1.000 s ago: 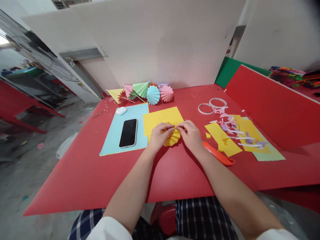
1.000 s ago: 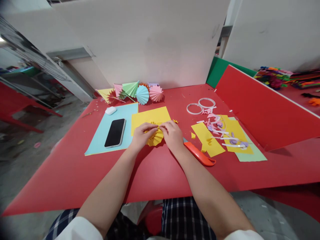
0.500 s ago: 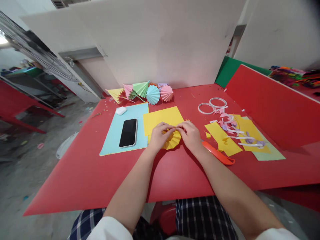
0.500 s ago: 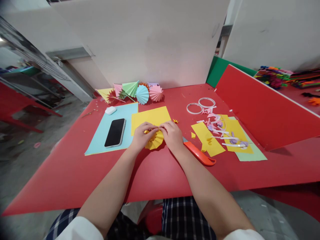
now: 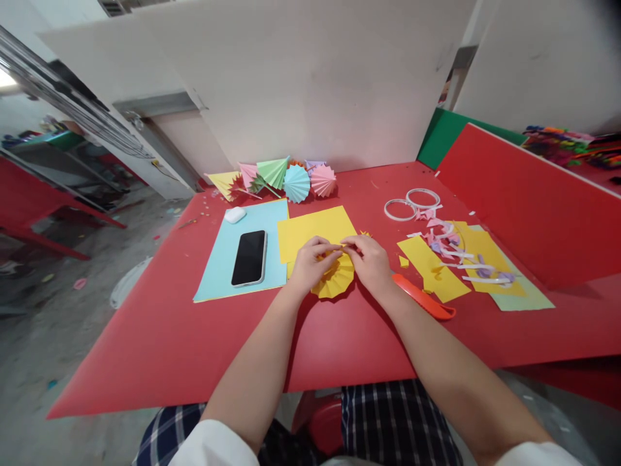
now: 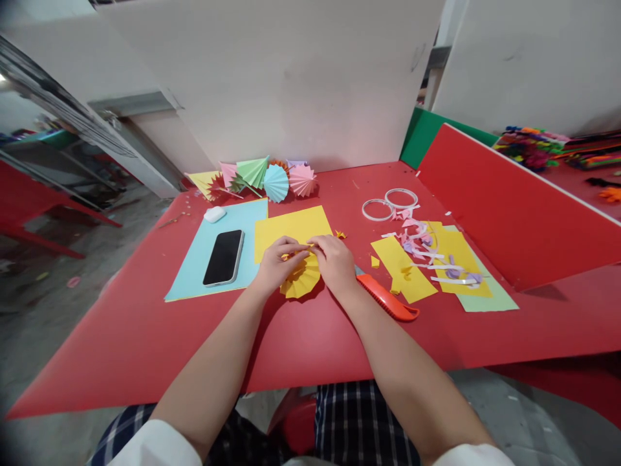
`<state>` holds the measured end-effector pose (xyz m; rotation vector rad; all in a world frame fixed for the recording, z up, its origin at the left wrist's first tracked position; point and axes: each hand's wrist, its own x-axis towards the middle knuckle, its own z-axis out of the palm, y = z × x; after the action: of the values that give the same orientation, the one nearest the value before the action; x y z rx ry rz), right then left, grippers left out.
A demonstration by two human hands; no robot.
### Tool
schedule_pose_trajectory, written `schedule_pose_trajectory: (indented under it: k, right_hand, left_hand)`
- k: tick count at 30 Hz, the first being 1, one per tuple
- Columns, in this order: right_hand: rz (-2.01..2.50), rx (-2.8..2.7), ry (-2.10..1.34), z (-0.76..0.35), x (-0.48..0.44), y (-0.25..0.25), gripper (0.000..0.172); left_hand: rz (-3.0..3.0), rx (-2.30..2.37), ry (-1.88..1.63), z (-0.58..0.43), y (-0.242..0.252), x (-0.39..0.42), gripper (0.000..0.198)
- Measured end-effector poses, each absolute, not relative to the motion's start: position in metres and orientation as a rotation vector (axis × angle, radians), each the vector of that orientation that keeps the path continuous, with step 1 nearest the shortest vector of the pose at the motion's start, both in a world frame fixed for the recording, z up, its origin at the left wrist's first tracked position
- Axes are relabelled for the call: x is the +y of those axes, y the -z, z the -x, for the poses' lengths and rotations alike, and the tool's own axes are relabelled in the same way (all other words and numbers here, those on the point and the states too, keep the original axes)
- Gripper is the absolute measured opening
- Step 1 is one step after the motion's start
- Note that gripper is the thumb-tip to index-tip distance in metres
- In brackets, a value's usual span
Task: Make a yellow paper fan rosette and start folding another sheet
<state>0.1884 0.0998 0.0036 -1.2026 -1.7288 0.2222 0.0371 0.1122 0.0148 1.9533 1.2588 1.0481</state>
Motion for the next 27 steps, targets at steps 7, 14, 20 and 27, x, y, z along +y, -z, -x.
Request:
schedule_pose_trajectory:
  k: [7, 14, 20, 27]
  right_hand:
    - [1.178, -1.762, -0.241, -0.188, 0.0987, -0.0065, 0.015]
    - [1.206, -1.726, -0.29, -0.1894, 0.0993, -0.0066, 0.015]
    - [1.215, -1.72, -0.366, -0.189, 0.0987, -0.0076, 0.02]
    - [1.2, -1.694, -0.407, -0.1887, 0.098, -0.0075, 0.024]
  left_hand:
    - [-1.955, 1.243, -1.048, -0.0368, -0.0142, 0.1119, 0.012]
    - [-1.949, 1.256, -1.031, -0.0372, -0.016, 0.1118, 0.012]
    - [-1.968, 1.26, -1.024, -0.0372, -0.0149, 0.112, 0.01]
    - [-1.986, 1.231, -1.007, -0.0353, -0.0157, 0.1122, 0.012]
